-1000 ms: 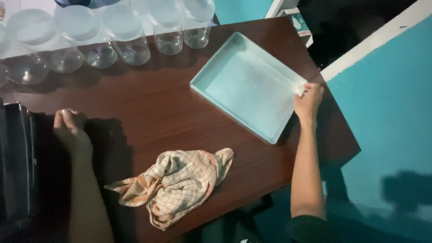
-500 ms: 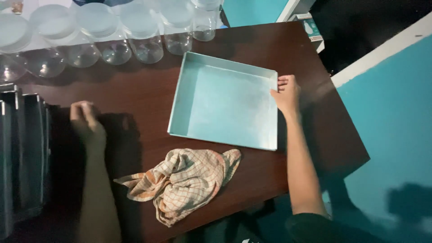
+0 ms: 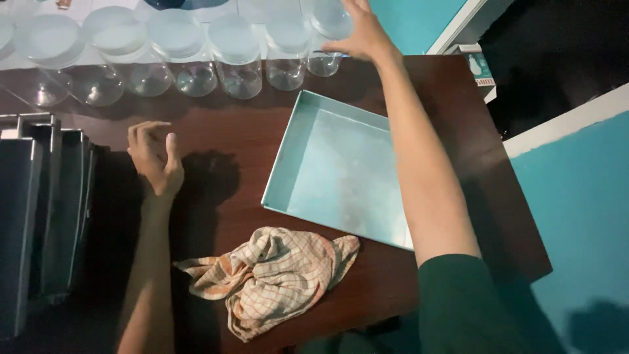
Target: Wiping a flat white surface and a metal baking pan with a cloth in a bakery setting.
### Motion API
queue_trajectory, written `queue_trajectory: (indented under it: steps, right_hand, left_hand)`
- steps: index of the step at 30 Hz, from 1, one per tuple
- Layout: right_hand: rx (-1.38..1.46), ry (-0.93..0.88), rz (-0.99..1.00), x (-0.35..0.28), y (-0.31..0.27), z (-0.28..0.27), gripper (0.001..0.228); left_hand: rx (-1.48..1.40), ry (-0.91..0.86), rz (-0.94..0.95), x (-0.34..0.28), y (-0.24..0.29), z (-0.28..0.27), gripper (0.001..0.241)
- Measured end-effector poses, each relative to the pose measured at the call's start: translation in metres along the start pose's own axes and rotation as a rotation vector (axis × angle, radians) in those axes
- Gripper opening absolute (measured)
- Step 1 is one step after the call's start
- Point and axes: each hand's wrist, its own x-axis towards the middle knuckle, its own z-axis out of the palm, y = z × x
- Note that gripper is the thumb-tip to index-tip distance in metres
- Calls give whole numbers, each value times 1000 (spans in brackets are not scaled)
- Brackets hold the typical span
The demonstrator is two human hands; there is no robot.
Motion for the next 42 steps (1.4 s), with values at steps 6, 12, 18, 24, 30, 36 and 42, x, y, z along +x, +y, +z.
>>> queue_trajectory:
  steps: [6, 12, 18, 24, 30, 36, 42]
  right_hand:
    - [-163, 147, -45, -3, 21, 31, 60]
    - [-119, 226, -189, -21, 22, 25, 41]
    - [-147, 220, -248, -41, 5, 17, 40]
    - [-207, 152, 93, -102, 2, -21, 51]
    - [-481, -358, 802, -260, 30, -53, 68]
    - [-16, -203, 862, -301, 50, -17, 62]
    - [-31, -129, 661, -276, 81, 18, 38]
  left_hand:
    - [-52, -132, -56, -8, 14, -12, 13]
    - [-36, -130, -61, -14, -2, -6, 12]
    - [-46, -169, -69, -17, -8, -6, 17]
    - [-147, -104, -49, -15, 1, -14, 13]
    - [-244, -269, -148, -17, -16, -11, 18]
    - [-196, -632, -464, -4, 59, -12, 22]
    - [-46, -719, -424, -11, 82, -6, 42]
